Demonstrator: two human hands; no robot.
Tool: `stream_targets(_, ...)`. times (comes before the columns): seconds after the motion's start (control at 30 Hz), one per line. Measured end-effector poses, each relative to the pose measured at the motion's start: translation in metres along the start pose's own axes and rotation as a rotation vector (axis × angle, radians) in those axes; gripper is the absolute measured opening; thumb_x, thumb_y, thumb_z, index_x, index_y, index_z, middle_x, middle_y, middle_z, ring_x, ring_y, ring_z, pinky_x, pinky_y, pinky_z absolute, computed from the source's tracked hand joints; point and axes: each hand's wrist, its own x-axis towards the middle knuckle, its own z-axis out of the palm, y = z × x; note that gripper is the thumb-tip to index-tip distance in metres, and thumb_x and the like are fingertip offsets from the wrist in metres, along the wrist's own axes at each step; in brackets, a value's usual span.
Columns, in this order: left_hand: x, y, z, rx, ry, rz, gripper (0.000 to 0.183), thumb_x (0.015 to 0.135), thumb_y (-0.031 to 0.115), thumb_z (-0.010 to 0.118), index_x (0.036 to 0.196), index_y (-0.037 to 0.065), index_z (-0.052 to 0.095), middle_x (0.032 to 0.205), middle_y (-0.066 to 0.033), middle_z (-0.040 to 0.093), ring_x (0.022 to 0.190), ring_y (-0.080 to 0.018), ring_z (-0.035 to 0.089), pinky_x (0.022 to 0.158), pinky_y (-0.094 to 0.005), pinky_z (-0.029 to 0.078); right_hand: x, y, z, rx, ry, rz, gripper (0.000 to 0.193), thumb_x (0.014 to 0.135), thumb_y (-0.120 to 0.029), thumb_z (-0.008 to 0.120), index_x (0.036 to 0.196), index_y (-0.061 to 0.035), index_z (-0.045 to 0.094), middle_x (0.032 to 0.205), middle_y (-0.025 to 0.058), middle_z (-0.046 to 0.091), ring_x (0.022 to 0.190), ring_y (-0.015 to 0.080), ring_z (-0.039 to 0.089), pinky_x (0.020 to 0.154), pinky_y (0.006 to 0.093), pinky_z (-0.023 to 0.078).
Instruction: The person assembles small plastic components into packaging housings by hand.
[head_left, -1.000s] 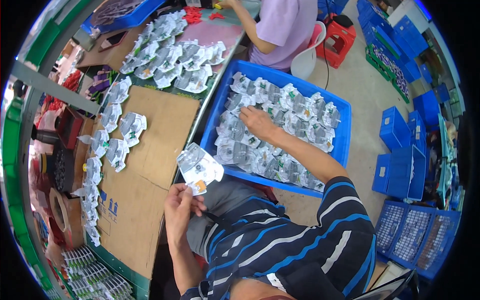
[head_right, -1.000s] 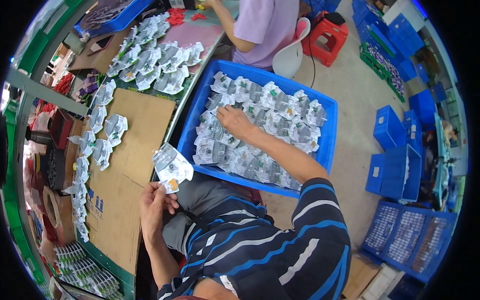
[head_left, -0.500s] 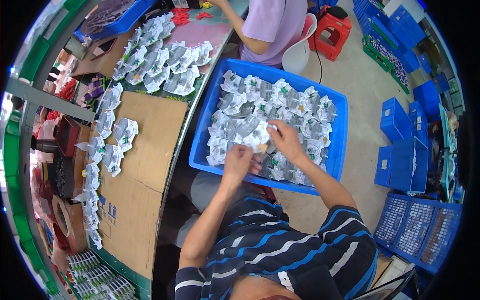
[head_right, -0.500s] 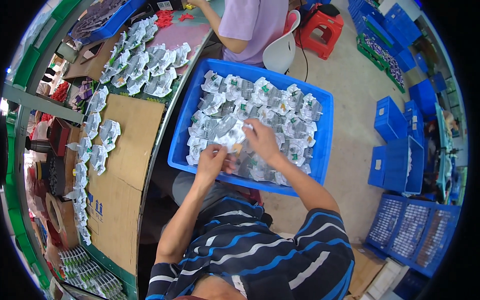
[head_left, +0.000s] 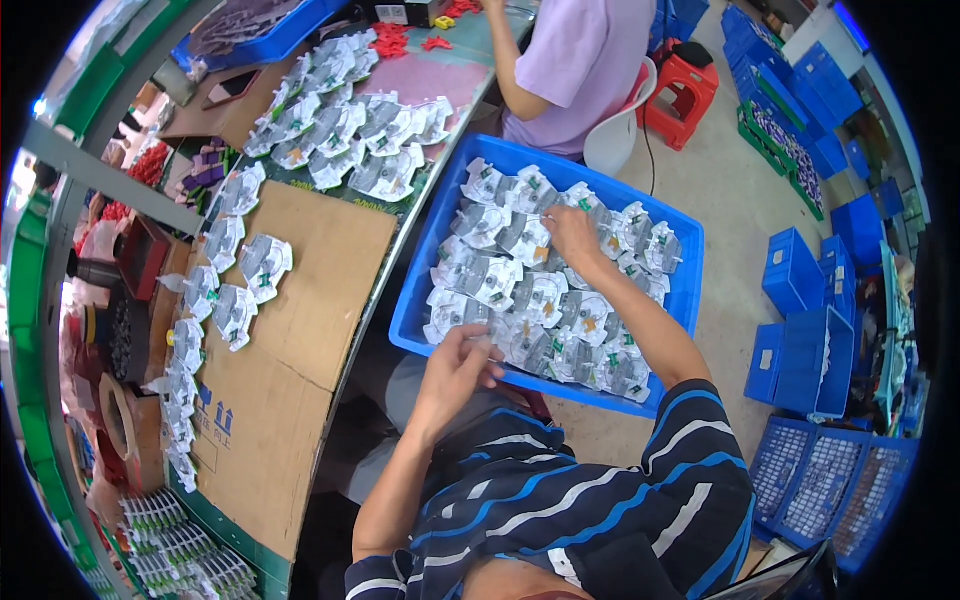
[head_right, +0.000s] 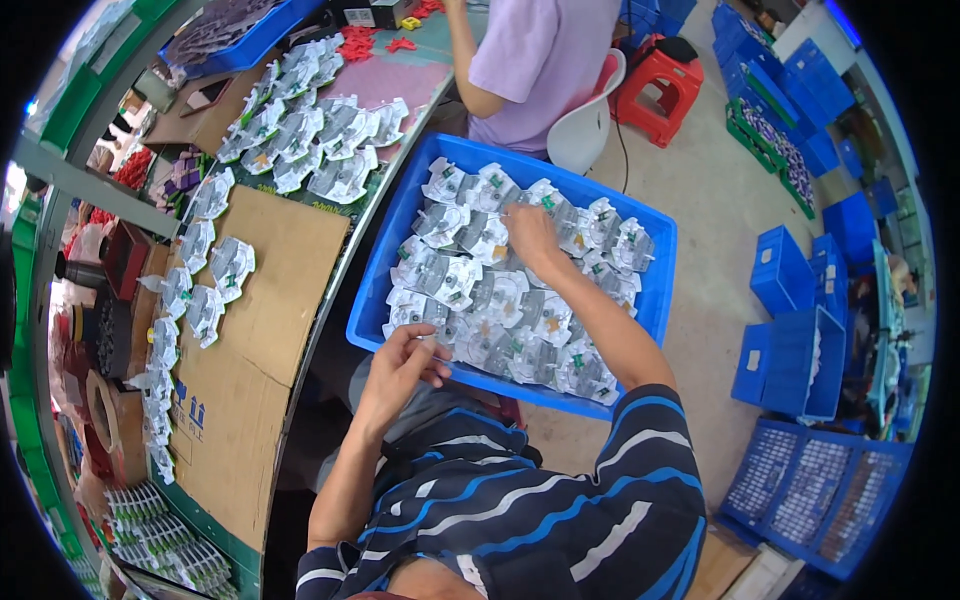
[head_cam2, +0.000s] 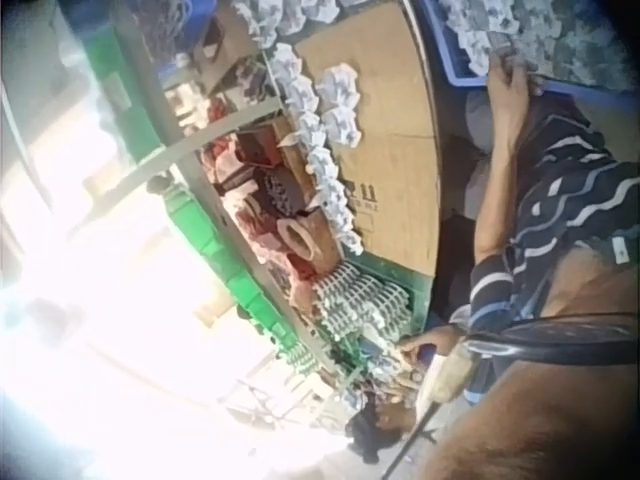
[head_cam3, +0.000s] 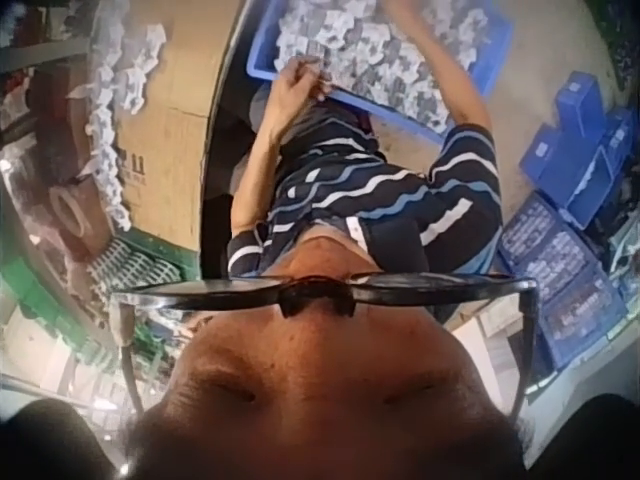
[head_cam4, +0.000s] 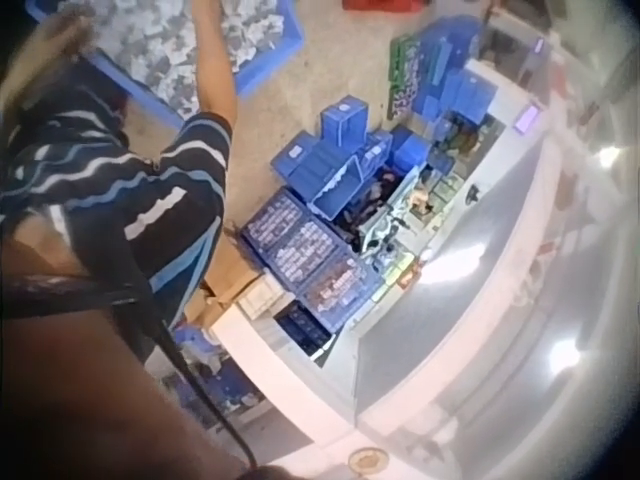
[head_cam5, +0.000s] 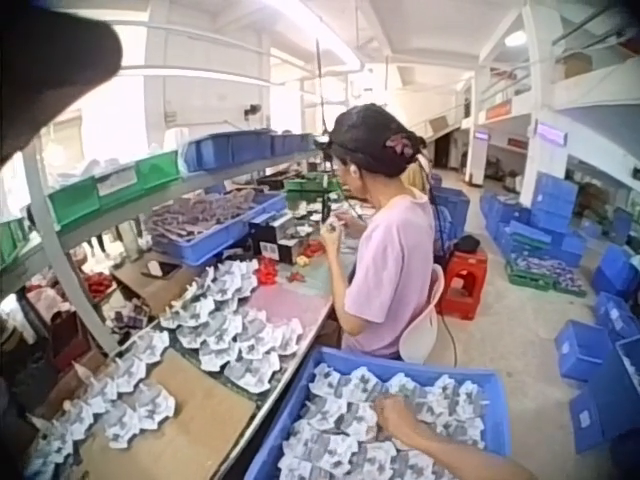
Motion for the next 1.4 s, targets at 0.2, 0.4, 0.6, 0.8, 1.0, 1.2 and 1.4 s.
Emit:
stream_targets(0.2, -0.048, 0.019, -0.043, -0.081, 0.075, 0.14, 0.032, 0.101, 0.014, 0.05, 0.125, -0.006, 0.047, 0.098, -0.0134, 0.065, 0.08, -0.0153, 0.064, 0.068, -0.0267, 0.053, 0.001, 0.004, 0.008, -0.29, 0.051, -0.163, 0.014, 0.083, -0.007, 0.058, 0.092, 0.002, 0.061, 0.097, 0.0222, 0.061, 0.089, 0.0413, 0.062, 0.075, 0.0493, 0.051)
stream_targets(0.4, -0.121, 0.001, -0.137, -0.042, 0.61, 0.201, 0.033, 0.101, 0.018, 0.05, 0.127, -0.003, 0.046, 0.094, -0.0115, 0.065, 0.074, -0.0141, 0.064, 0.061, -0.0243, 0.052, -0.003, -0.142, -0.017, 0.379, -0.156, -0.211, 0.016, 0.091, -0.008, 0.061, 0.103, 0.0, 0.066, 0.09, 0.0156, 0.069, 0.077, 0.0277, 0.067, 0.068, 0.0364, 0.052)
stream_targets(0.6, -0.09, 0.016, -0.228, -0.068, 0.971, 0.255, 0.046, 0.099, 0.028, 0.054, 0.133, 0.003, 0.035, 0.081, -0.0101, 0.061, 0.057, -0.0143, 0.06, 0.046, -0.0252, 0.047, 0.041, -0.292, 0.078, 0.504, -0.253, -0.272, 0.044, 0.096, -0.03, 0.055, 0.127, 0.0015, 0.054, 0.109, 0.0193, 0.066, 0.097, 0.0276, 0.065, 0.084, 0.0384, 0.051)
stream_targets(0.8, -0.069, 0.012, -0.304, -0.011, 0.945, 0.131, 0.039, 0.099, 0.028, 0.053, 0.128, 0.005, 0.038, 0.074, -0.01, 0.061, 0.051, -0.0165, 0.059, 0.039, -0.0261, 0.044, 0.052, -0.344, 0.119, 0.384, -0.203, -0.325, 0.017, 0.079, -0.012, 0.057, 0.089, -0.0016, 0.065, 0.085, 0.0246, 0.065, 0.083, 0.0443, 0.063, 0.073, 0.053, 0.049)
stream_targets(1.0, -0.08, 0.008, -0.29, 0.115, 0.859, 0.192, 0.021, 0.095, 0.019, 0.054, 0.107, 0.002, 0.055, 0.074, -0.0058, 0.063, 0.055, -0.0113, 0.058, 0.045, -0.023, 0.043, 0.001, -0.218, 0.014, 0.381, -0.014, -0.278, 0.026, 0.077, -0.005, 0.056, 0.101, -0.0037, 0.065, 0.098, 0.0192, 0.065, 0.092, 0.0394, 0.063, 0.081, 0.0456, 0.051)
stream_targets(1.2, -0.118, 0.017, -0.209, 0.121, 0.796, 0.229, 0.019, 0.095, 0.019, 0.054, 0.106, 0.003, 0.056, 0.07, -0.0027, 0.06, 0.052, -0.0081, 0.053, 0.046, -0.0204, 0.038, -0.073, -0.02, -0.086, -0.008, 0.106, -0.02, 0.026, 0.078, -0.003, 0.056, 0.099, -0.0059, 0.071, 0.097, 0.0184, 0.067, 0.09, 0.0387, 0.065, 0.081, 0.046, 0.051)
stream_targets(1.4, -0.095, 0.039, -0.119, 0.114, 0.6, 0.227, 0.027, 0.096, 0.02, 0.054, 0.114, 0.0, 0.053, 0.07, -0.0039, 0.06, 0.052, -0.0089, 0.055, 0.045, -0.0205, 0.039, -0.071, 0.046, -0.074, -0.211, 0.002, 0.068, 0.028, 0.077, 0.001, 0.054, 0.099, -0.005, 0.071, 0.094, 0.0216, 0.066, 0.089, 0.0405, 0.064, 0.079, 0.0482, 0.051)
